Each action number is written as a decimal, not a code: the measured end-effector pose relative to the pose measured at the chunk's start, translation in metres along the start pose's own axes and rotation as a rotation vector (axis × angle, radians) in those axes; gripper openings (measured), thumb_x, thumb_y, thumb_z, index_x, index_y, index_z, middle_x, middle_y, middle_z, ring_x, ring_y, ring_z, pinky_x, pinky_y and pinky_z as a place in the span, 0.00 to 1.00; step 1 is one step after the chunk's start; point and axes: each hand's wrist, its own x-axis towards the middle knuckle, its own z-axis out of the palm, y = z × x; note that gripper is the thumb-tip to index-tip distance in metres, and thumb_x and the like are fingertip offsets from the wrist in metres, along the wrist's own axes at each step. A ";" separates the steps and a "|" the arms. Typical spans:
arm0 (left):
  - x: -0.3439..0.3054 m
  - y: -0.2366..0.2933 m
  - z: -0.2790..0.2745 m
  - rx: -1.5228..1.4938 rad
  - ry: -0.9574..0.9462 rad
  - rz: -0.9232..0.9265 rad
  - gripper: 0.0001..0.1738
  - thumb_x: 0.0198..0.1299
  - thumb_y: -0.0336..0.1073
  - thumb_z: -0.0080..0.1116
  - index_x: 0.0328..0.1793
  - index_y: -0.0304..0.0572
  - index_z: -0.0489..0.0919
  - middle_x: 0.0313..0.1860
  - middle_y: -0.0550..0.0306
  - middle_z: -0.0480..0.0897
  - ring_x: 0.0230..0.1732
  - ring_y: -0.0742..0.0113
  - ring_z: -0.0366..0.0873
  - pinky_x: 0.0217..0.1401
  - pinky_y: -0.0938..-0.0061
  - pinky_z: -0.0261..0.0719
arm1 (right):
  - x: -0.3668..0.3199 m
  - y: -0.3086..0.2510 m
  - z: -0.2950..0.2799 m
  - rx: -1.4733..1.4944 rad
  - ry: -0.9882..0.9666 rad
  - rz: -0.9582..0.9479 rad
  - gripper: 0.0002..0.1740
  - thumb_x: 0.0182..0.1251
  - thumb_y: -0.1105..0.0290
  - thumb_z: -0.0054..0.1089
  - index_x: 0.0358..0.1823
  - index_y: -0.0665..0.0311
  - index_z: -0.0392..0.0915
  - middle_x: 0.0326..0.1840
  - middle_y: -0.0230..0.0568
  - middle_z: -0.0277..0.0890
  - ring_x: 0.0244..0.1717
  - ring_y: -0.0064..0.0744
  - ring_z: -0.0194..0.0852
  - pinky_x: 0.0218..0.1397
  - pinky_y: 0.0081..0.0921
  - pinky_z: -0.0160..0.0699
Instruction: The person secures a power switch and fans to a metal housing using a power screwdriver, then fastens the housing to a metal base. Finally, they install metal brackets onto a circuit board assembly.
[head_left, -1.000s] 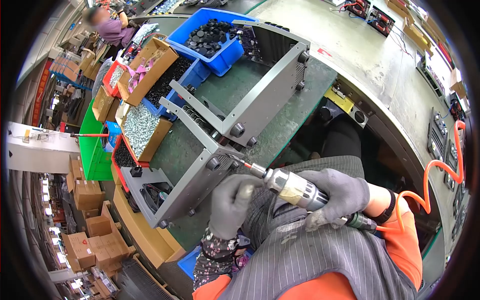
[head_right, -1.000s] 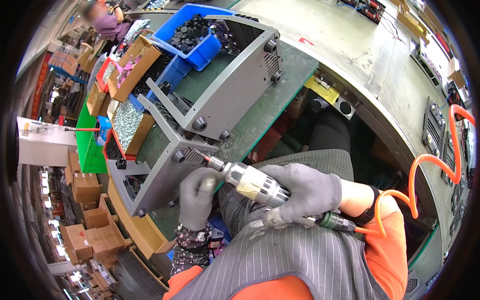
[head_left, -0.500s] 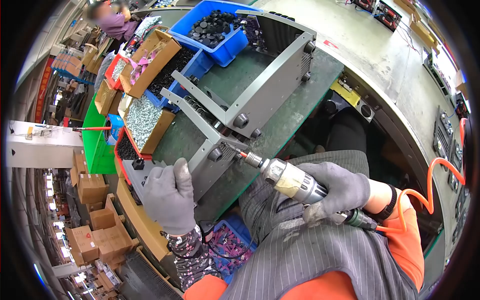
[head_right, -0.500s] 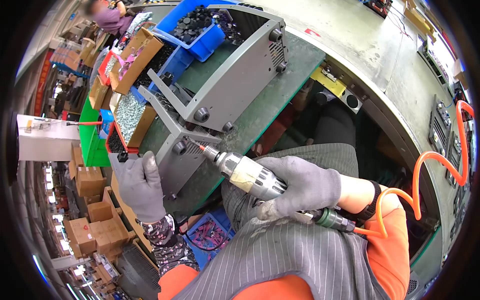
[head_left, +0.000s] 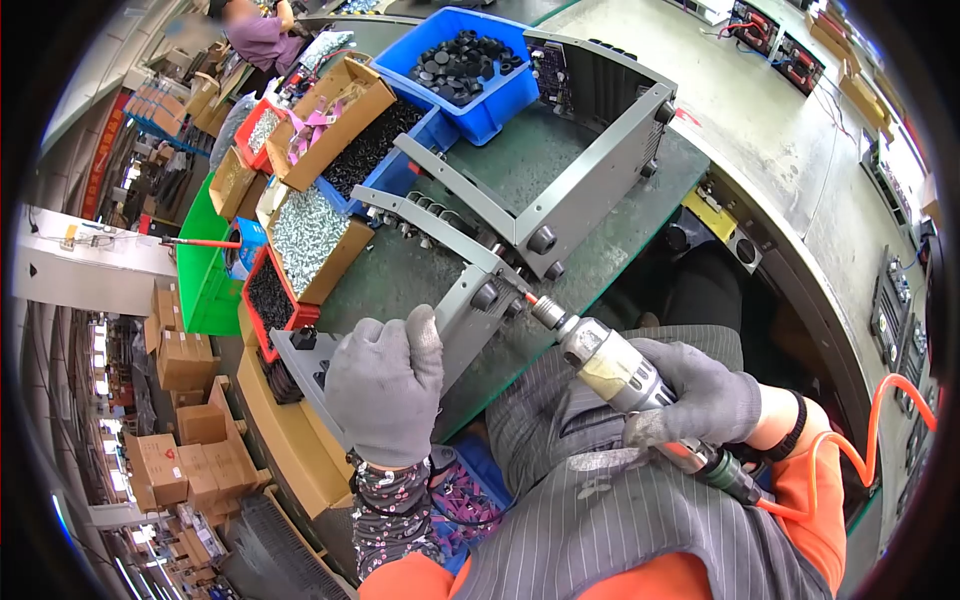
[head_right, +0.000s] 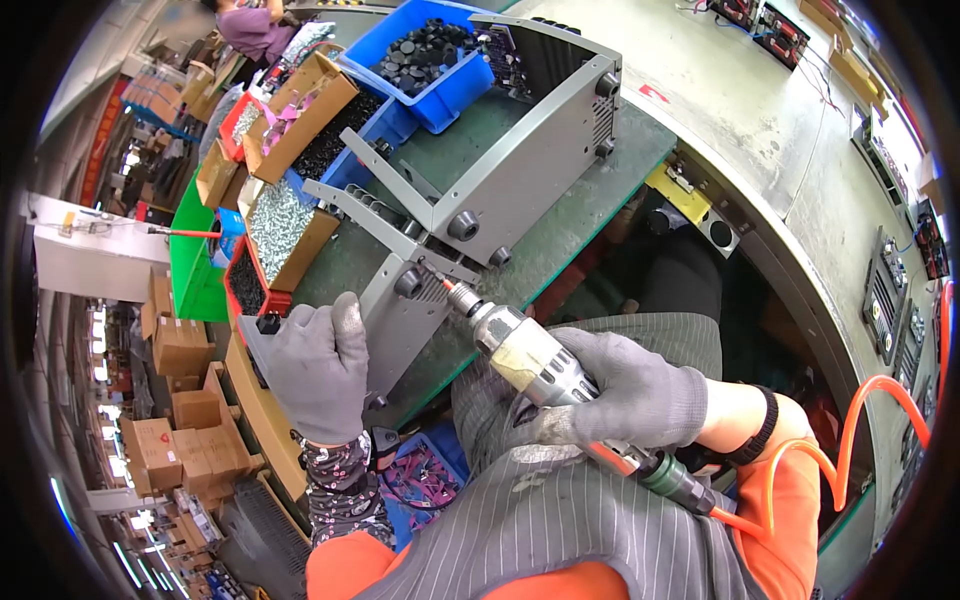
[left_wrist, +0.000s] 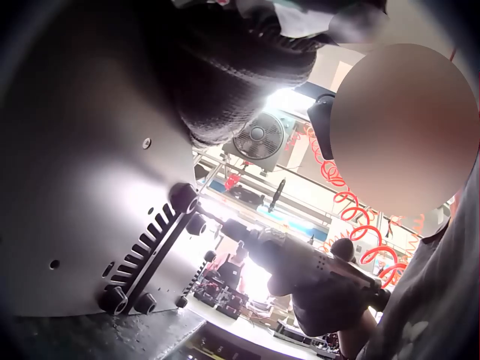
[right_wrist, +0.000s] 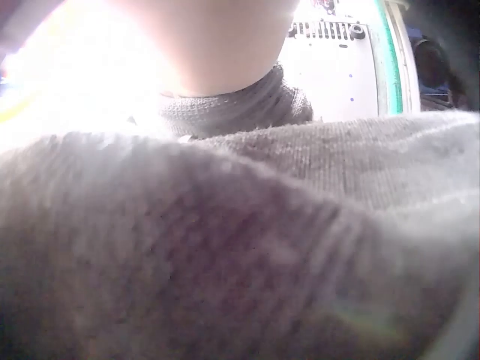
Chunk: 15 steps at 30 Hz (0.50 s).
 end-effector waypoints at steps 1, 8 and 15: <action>0.000 0.000 0.000 0.006 0.000 0.004 0.21 0.63 0.47 0.55 0.20 0.45 0.72 0.19 0.55 0.68 0.23 0.56 0.72 0.26 0.63 0.69 | 0.000 -0.002 0.000 0.000 -0.005 0.021 0.34 0.52 0.60 0.71 0.57 0.69 0.68 0.41 0.37 0.75 0.41 0.25 0.73 0.47 0.26 0.74; -0.005 0.003 0.001 -0.171 0.174 0.008 0.13 0.60 0.43 0.58 0.25 0.48 0.78 0.18 0.59 0.67 0.21 0.58 0.69 0.22 0.65 0.66 | -0.001 -0.009 -0.008 -0.316 0.011 -0.006 0.37 0.49 0.59 0.73 0.58 0.67 0.67 0.38 0.41 0.76 0.40 0.31 0.76 0.45 0.28 0.75; -0.059 0.042 0.038 -2.091 -0.964 -0.829 0.15 0.64 0.31 0.44 0.55 0.36 0.71 0.39 0.59 0.77 0.27 0.75 0.66 0.24 0.80 0.64 | -0.024 -0.006 -0.020 -0.074 -0.117 0.176 0.34 0.54 0.66 0.72 0.60 0.66 0.64 0.28 0.36 0.76 0.20 0.19 0.77 0.22 0.20 0.78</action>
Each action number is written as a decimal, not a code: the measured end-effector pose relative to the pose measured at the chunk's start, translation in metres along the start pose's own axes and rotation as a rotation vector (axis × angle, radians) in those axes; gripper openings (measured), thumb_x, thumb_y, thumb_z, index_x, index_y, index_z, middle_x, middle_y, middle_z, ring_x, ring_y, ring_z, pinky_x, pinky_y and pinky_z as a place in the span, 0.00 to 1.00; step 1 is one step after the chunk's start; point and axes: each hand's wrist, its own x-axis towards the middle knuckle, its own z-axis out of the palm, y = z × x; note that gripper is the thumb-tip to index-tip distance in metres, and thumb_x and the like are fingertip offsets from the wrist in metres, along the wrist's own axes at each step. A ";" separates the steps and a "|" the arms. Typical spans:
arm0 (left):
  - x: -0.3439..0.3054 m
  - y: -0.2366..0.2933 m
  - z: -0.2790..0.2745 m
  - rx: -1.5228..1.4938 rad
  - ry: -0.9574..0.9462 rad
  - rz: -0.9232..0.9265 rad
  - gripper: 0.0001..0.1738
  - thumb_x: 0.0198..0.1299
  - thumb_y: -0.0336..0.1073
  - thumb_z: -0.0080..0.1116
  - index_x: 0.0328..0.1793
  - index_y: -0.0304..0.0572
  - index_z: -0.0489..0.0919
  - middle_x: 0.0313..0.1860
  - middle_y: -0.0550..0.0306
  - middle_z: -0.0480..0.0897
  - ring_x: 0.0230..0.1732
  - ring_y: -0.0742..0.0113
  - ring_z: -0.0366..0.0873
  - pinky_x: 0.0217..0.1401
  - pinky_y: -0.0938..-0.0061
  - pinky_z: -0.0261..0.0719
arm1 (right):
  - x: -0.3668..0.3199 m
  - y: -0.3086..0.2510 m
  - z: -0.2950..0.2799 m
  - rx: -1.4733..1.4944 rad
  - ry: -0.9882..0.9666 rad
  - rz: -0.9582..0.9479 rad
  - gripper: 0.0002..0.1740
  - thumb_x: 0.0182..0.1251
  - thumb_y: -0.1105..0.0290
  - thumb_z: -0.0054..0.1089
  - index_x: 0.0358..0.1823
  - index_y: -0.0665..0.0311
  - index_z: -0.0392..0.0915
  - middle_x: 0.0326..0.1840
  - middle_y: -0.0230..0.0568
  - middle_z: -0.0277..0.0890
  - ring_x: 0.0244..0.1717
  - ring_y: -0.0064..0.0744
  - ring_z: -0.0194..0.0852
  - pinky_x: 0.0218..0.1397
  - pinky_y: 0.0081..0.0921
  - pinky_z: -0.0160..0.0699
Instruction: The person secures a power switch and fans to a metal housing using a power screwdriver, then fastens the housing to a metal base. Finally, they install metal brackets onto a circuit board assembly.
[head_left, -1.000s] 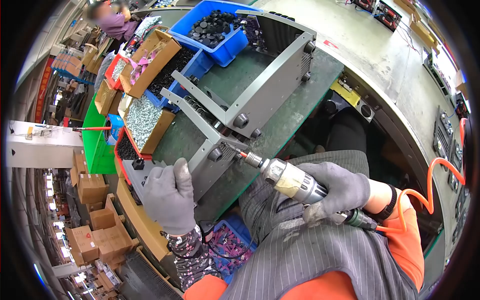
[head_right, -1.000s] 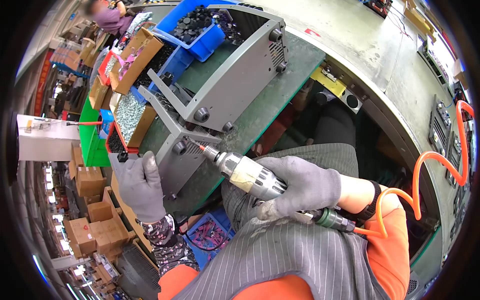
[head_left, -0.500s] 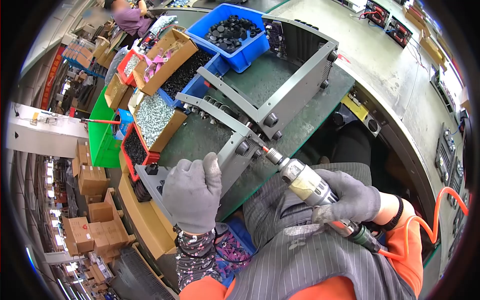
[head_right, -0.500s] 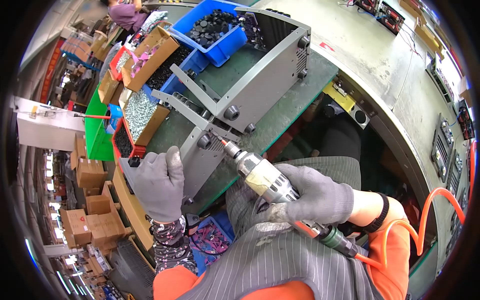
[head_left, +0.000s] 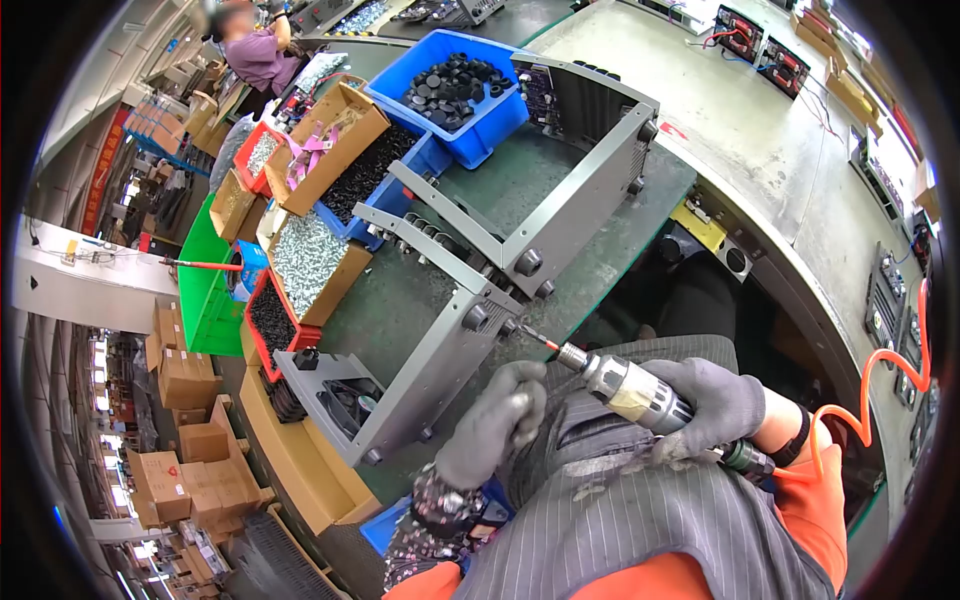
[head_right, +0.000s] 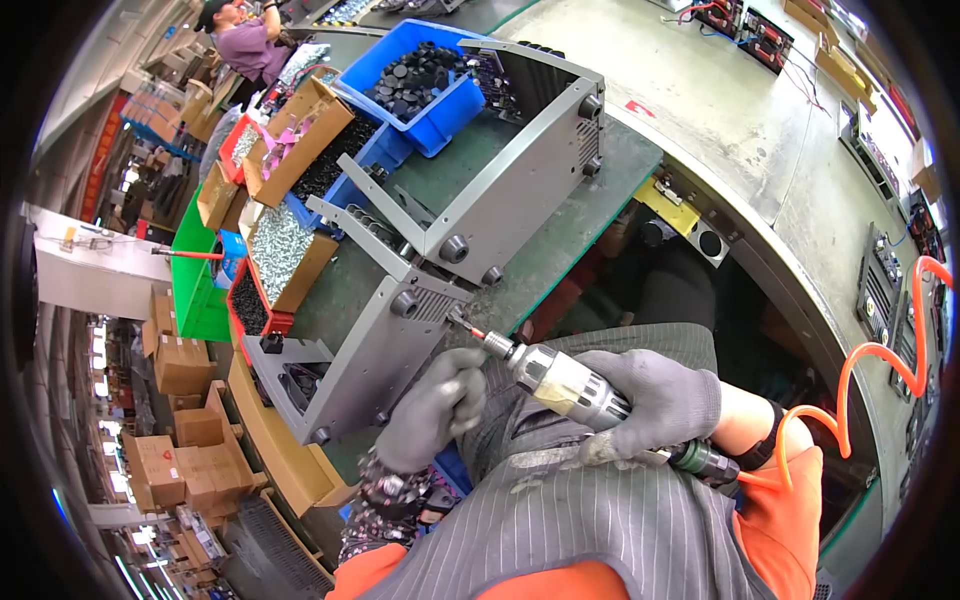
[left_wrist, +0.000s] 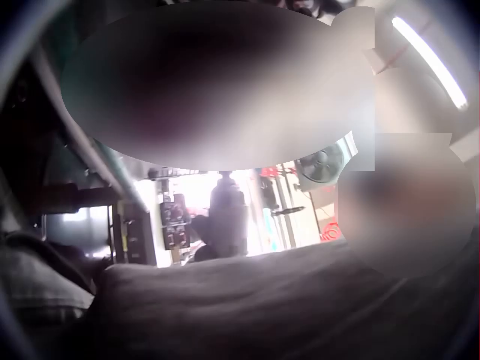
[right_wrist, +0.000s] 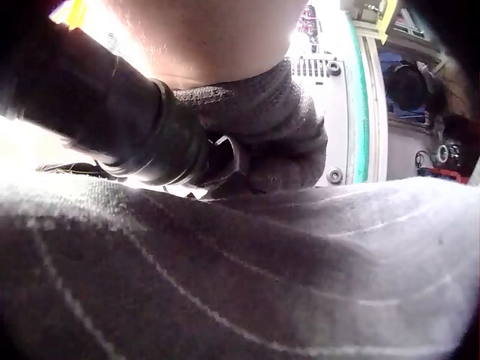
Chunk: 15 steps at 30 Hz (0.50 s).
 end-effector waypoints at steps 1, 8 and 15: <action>0.012 -0.009 -0.012 -0.002 -0.002 -0.004 0.15 0.64 0.31 0.44 0.55 0.36 0.71 0.39 0.59 0.77 0.27 0.75 0.66 0.24 0.80 0.64 | 0.000 0.002 -0.002 0.002 0.002 0.004 0.34 0.54 0.66 0.72 0.60 0.66 0.64 0.28 0.36 0.76 0.20 0.19 0.77 0.22 0.20 0.78; 0.038 -0.018 -0.019 -0.539 -0.065 0.026 0.14 0.67 0.36 0.52 0.54 0.37 0.75 0.35 0.60 0.78 0.27 0.80 0.67 0.23 0.88 0.62 | 0.003 0.027 -0.005 -0.121 0.035 -0.076 0.34 0.52 0.63 0.73 0.57 0.68 0.66 0.29 0.36 0.77 0.25 0.21 0.77 0.29 0.23 0.79; 0.033 -0.016 -0.016 -0.190 0.054 0.263 0.14 0.66 0.40 0.53 0.51 0.39 0.77 0.30 0.62 0.76 0.26 0.81 0.65 0.23 0.86 0.61 | 0.006 0.021 -0.006 -0.051 0.001 -0.060 0.37 0.49 0.60 0.74 0.57 0.67 0.66 0.31 0.37 0.78 0.31 0.25 0.78 0.38 0.26 0.79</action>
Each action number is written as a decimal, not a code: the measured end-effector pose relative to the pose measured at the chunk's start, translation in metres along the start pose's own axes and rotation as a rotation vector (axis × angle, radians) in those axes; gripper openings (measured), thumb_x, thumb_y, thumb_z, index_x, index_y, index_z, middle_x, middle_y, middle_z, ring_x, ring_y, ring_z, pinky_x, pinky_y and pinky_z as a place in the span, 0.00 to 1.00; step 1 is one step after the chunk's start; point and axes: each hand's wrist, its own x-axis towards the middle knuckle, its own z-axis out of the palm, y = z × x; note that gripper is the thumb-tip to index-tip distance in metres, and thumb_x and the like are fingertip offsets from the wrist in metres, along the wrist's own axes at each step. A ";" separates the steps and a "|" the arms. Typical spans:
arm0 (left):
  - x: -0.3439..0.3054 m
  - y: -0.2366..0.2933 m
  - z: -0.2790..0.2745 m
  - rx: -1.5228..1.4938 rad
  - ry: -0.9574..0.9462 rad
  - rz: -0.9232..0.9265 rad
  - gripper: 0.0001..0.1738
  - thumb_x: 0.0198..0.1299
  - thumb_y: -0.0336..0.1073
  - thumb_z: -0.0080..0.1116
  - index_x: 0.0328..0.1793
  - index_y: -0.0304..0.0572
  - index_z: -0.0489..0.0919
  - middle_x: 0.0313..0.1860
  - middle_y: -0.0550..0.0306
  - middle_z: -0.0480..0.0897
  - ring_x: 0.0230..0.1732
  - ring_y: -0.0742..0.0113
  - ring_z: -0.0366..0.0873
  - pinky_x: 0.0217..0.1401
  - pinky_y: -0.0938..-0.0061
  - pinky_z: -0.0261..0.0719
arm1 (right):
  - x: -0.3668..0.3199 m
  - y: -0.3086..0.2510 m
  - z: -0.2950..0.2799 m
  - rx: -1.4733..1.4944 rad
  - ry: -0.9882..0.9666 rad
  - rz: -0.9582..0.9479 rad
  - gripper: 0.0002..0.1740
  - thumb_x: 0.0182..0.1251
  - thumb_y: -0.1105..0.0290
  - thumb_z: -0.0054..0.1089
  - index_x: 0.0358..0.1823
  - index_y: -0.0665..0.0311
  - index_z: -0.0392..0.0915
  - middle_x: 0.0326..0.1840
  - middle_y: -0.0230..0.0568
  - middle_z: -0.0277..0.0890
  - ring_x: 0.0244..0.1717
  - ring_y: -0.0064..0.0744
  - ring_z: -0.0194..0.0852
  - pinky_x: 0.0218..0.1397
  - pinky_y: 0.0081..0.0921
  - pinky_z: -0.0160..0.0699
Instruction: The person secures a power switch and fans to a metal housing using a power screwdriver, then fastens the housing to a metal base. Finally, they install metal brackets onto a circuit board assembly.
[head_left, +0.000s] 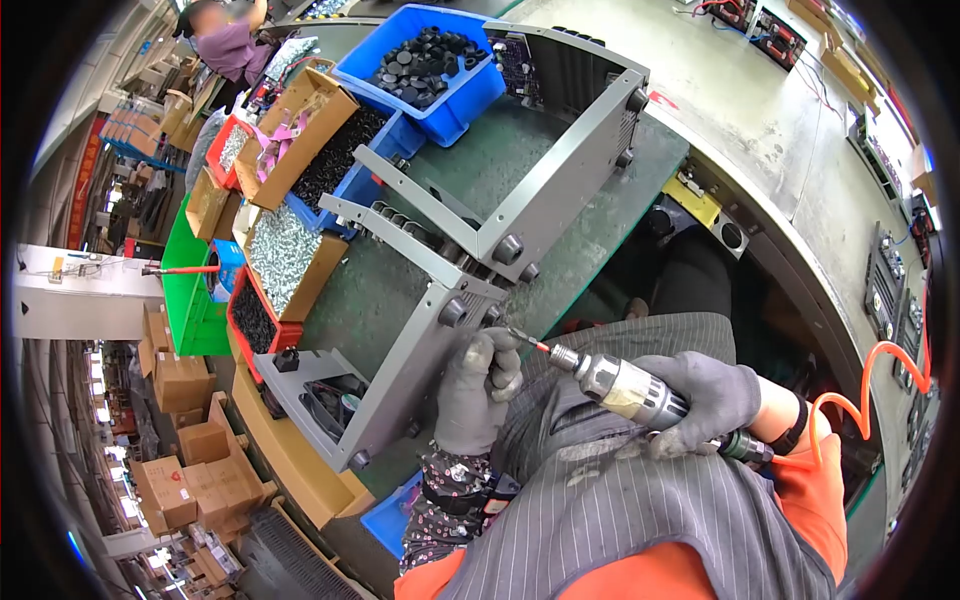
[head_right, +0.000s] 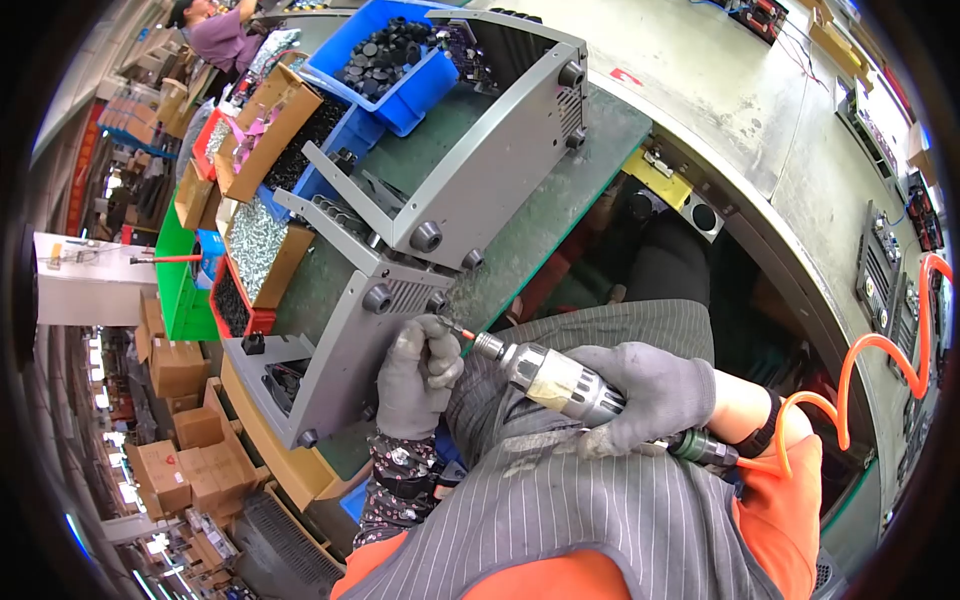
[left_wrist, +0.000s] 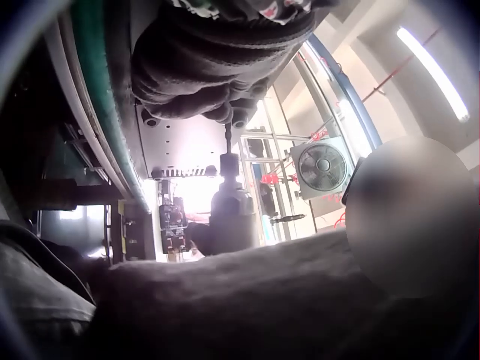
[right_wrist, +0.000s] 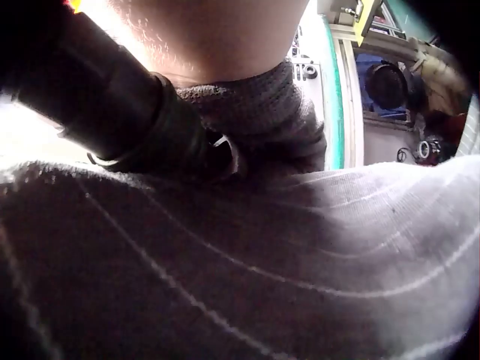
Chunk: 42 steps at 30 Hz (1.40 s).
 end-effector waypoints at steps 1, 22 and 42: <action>0.002 0.002 0.004 -0.049 -0.019 -0.016 0.14 0.66 0.40 0.54 0.50 0.39 0.78 0.27 0.63 0.74 0.24 0.79 0.62 0.22 0.86 0.60 | 0.001 0.000 -0.001 0.006 -0.003 0.001 0.37 0.49 0.60 0.74 0.57 0.67 0.66 0.31 0.37 0.78 0.31 0.25 0.78 0.38 0.26 0.79; 0.007 0.003 0.012 -0.451 -0.136 -0.165 0.18 0.66 0.46 0.53 0.51 0.39 0.77 0.14 0.70 0.63 0.13 0.81 0.54 0.14 0.85 0.54 | 0.010 0.026 0.002 -0.085 -0.040 -0.177 0.40 0.48 0.58 0.75 0.61 0.66 0.67 0.46 0.43 0.77 0.46 0.31 0.76 0.51 0.29 0.76; -0.026 0.028 0.024 0.911 -0.009 0.013 0.25 0.62 0.50 0.58 0.53 0.34 0.77 0.21 0.61 0.76 0.20 0.73 0.71 0.26 0.79 0.71 | 0.015 0.015 0.000 -0.154 0.044 -0.115 0.37 0.48 0.59 0.73 0.57 0.68 0.68 0.42 0.44 0.78 0.44 0.34 0.79 0.50 0.29 0.76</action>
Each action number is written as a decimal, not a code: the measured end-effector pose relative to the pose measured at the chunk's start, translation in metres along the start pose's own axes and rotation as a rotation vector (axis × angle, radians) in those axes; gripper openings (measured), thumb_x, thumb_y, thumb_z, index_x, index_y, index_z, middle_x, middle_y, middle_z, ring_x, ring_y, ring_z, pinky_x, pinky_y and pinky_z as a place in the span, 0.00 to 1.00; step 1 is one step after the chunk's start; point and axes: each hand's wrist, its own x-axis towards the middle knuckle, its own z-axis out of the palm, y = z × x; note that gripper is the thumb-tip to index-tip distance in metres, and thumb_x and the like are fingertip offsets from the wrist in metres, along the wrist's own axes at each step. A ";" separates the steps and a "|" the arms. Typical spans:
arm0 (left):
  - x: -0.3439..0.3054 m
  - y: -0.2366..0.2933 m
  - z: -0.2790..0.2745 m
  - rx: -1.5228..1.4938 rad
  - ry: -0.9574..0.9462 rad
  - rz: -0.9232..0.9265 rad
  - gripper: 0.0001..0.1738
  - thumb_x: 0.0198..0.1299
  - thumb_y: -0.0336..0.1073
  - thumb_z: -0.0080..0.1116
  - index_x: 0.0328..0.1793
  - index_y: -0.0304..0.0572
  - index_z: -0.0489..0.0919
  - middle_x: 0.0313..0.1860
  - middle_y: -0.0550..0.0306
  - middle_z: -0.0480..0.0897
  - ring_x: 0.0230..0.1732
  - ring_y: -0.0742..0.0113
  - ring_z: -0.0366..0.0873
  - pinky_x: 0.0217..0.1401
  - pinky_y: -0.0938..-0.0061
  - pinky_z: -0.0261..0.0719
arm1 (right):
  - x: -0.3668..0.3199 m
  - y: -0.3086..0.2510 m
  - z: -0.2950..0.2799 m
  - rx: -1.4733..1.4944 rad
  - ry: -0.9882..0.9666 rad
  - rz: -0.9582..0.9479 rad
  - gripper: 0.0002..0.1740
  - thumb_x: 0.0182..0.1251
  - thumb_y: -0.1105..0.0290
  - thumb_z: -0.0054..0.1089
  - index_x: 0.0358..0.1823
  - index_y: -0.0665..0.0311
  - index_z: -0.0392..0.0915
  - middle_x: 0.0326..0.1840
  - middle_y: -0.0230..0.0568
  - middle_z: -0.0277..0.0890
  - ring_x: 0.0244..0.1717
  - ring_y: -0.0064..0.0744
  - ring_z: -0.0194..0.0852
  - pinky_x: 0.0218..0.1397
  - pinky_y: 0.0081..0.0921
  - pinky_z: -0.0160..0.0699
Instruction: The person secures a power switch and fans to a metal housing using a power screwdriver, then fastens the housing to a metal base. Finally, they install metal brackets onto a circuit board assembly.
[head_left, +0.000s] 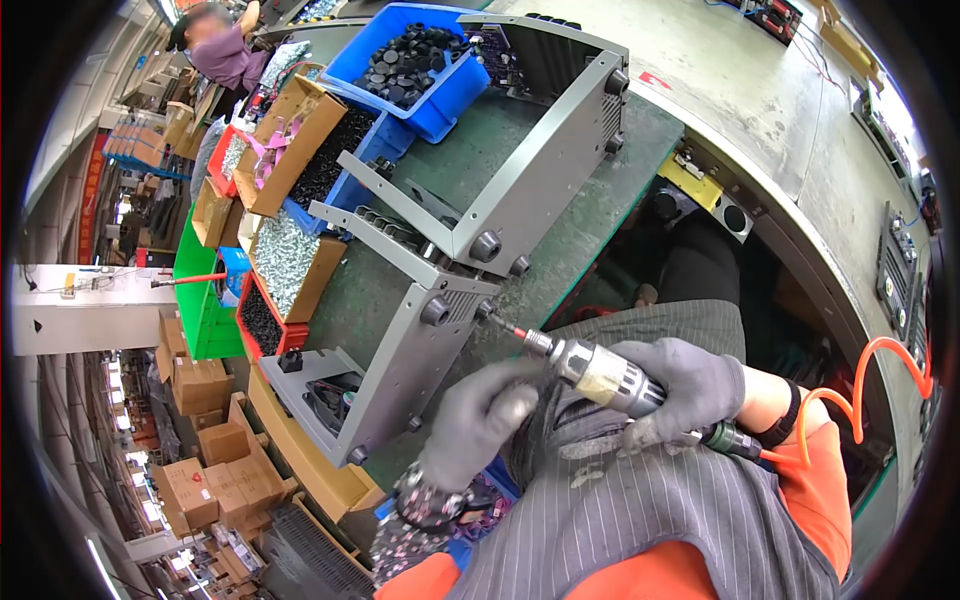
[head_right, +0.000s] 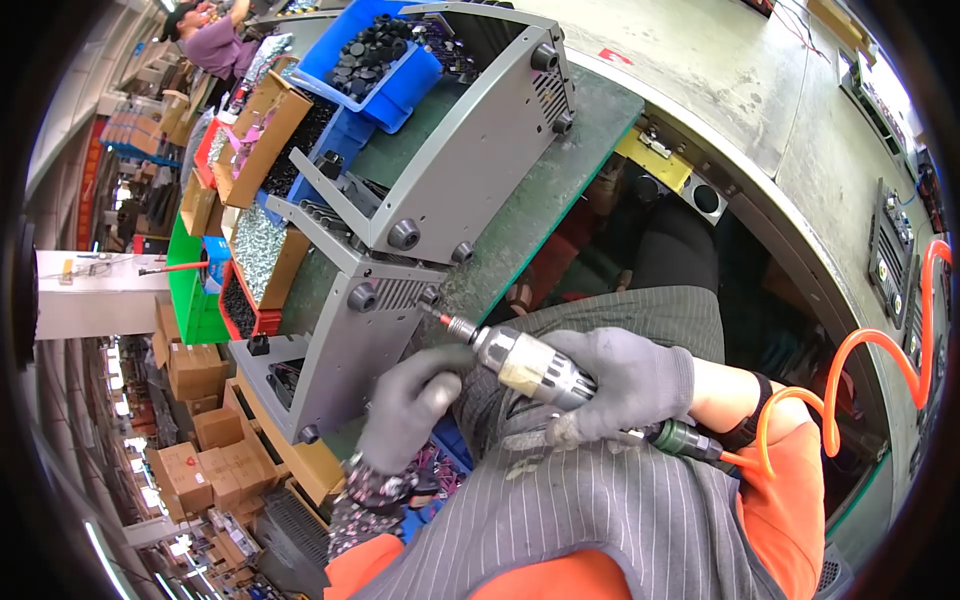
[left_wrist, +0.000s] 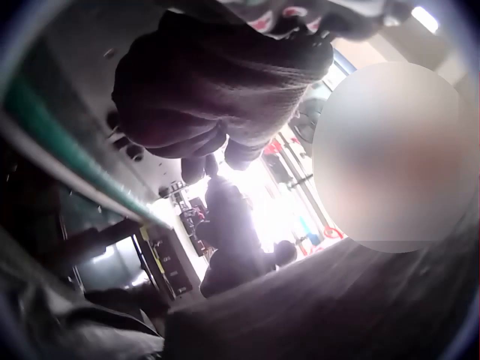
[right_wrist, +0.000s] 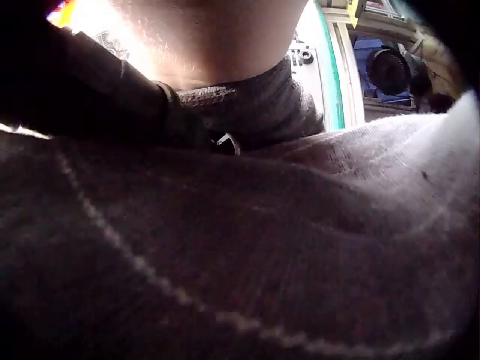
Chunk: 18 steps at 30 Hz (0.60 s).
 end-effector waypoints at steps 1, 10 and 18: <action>-0.008 0.027 -0.010 0.272 -0.002 0.125 0.24 0.61 0.49 0.59 0.53 0.35 0.77 0.26 0.58 0.78 0.25 0.69 0.75 0.30 0.75 0.73 | 0.002 0.001 0.000 0.006 0.031 0.021 0.36 0.48 0.59 0.73 0.57 0.68 0.68 0.41 0.44 0.79 0.43 0.34 0.79 0.50 0.29 0.76; 0.018 0.097 -0.068 1.134 0.275 0.282 0.27 0.54 0.51 0.62 0.52 0.39 0.78 0.34 0.46 0.81 0.34 0.49 0.79 0.41 0.62 0.76 | 0.021 0.016 0.009 0.059 0.128 -0.044 0.39 0.47 0.59 0.74 0.59 0.67 0.68 0.40 0.40 0.77 0.41 0.30 0.76 0.47 0.28 0.76; 0.035 0.087 -0.080 0.803 -0.175 -0.209 0.20 0.47 0.35 0.63 0.46 0.32 0.80 0.34 0.48 0.84 0.34 0.61 0.82 0.41 0.71 0.78 | 0.027 0.017 0.013 0.170 0.124 -0.020 0.32 0.49 0.60 0.71 0.54 0.68 0.70 0.37 0.41 0.76 0.39 0.28 0.75 0.45 0.28 0.74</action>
